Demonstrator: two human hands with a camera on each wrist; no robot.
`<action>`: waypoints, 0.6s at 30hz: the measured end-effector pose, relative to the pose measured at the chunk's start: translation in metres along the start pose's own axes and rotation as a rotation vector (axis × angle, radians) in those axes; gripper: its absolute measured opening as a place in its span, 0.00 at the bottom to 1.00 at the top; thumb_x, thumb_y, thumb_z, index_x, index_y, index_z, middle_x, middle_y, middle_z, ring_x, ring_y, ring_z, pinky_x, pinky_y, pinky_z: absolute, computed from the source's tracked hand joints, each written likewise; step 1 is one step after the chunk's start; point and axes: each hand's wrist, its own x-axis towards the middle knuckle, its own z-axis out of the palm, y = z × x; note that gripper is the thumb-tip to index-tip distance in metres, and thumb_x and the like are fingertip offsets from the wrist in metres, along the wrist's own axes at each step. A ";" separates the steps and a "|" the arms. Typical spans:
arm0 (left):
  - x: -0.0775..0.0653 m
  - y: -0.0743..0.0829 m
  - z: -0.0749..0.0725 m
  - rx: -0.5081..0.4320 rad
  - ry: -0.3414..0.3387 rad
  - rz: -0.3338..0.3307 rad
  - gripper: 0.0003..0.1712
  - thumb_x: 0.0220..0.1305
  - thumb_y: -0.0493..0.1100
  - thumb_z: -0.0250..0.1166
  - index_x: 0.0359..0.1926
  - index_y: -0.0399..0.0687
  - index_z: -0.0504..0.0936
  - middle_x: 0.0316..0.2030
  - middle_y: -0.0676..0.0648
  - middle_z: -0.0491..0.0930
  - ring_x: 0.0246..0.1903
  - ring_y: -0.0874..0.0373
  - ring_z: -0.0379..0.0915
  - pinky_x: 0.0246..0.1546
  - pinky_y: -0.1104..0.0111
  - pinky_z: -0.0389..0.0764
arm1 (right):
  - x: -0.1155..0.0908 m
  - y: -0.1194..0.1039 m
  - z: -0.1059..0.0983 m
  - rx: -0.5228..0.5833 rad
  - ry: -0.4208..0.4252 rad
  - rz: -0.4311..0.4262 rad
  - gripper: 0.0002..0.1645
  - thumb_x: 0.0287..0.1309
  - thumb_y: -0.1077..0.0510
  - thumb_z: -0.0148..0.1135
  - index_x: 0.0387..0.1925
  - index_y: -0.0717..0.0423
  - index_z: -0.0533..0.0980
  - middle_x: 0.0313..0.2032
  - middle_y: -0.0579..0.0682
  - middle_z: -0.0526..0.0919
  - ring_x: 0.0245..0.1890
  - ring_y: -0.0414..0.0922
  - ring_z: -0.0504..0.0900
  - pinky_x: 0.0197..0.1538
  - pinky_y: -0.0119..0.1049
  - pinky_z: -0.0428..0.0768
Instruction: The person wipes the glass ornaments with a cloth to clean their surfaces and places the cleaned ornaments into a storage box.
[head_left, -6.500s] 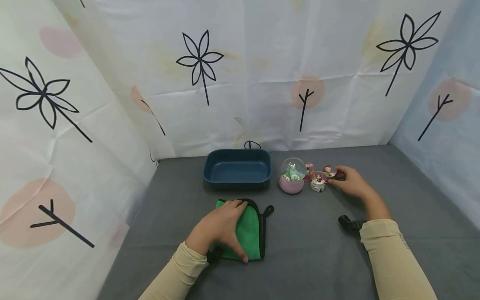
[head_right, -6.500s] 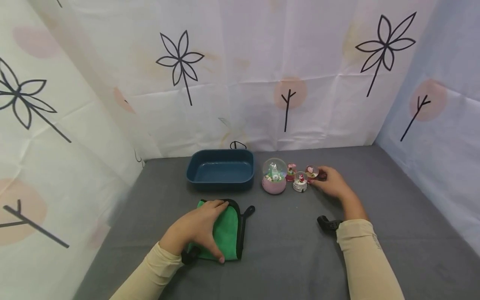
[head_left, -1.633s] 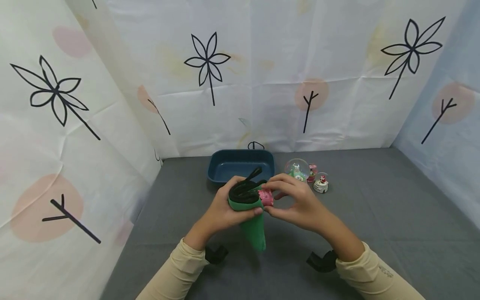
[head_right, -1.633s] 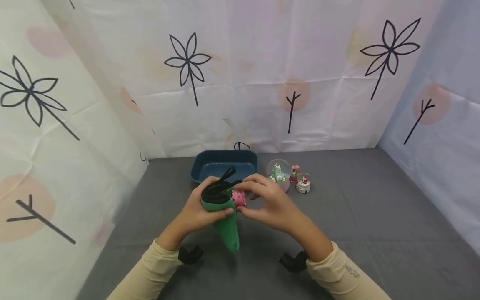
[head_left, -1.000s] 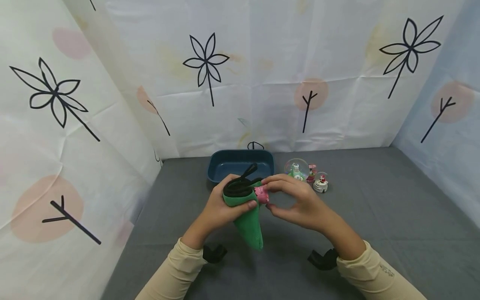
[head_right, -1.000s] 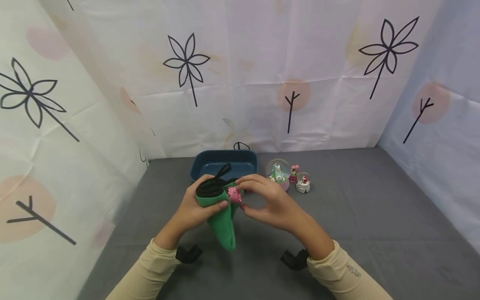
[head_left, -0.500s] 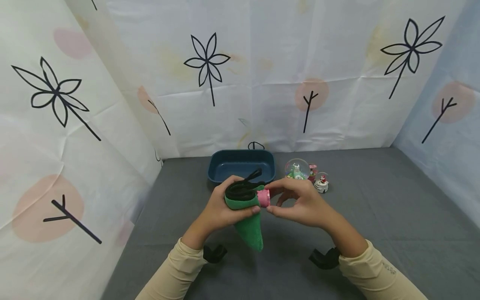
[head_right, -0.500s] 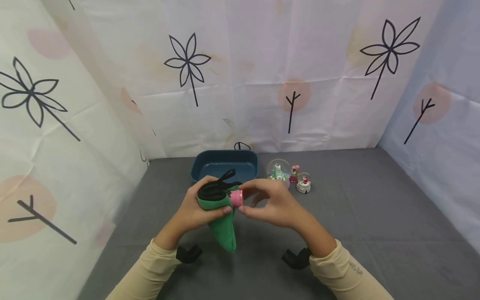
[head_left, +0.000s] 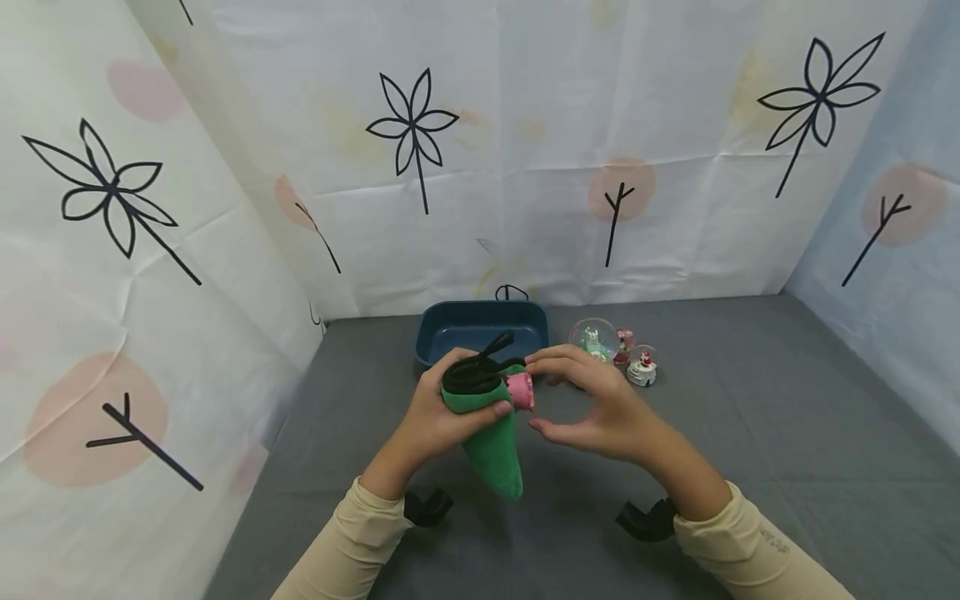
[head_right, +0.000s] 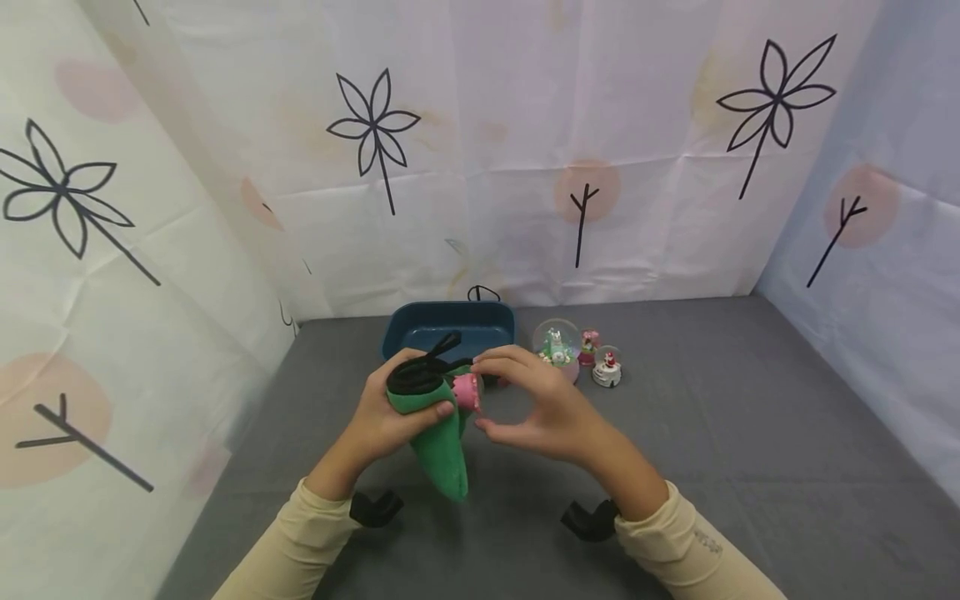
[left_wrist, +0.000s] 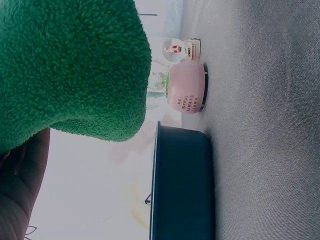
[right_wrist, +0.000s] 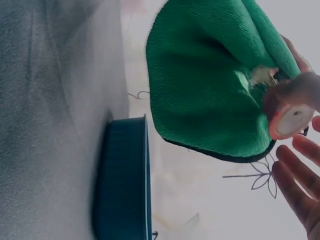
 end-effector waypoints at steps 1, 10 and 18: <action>0.000 0.000 0.000 0.000 0.002 -0.003 0.29 0.58 0.32 0.80 0.58 0.46 0.79 0.47 0.43 0.87 0.42 0.54 0.85 0.45 0.61 0.89 | 0.000 0.000 0.001 -0.017 0.002 -0.024 0.38 0.46 0.69 0.82 0.61 0.59 0.80 0.57 0.58 0.84 0.54 0.46 0.84 0.54 0.28 0.85; -0.001 0.001 0.000 0.007 -0.014 -0.021 0.29 0.58 0.33 0.80 0.58 0.46 0.79 0.47 0.42 0.87 0.41 0.54 0.85 0.45 0.61 0.89 | 0.001 0.000 0.002 -0.062 0.007 -0.094 0.27 0.53 0.67 0.79 0.56 0.60 0.82 0.54 0.56 0.85 0.49 0.45 0.85 0.48 0.31 0.88; -0.002 0.002 -0.001 -0.001 -0.040 -0.014 0.31 0.57 0.34 0.81 0.59 0.49 0.78 0.47 0.44 0.87 0.42 0.53 0.86 0.44 0.60 0.90 | -0.001 0.001 0.003 0.058 -0.002 0.015 0.27 0.53 0.66 0.81 0.55 0.58 0.83 0.50 0.53 0.88 0.48 0.45 0.87 0.41 0.32 0.90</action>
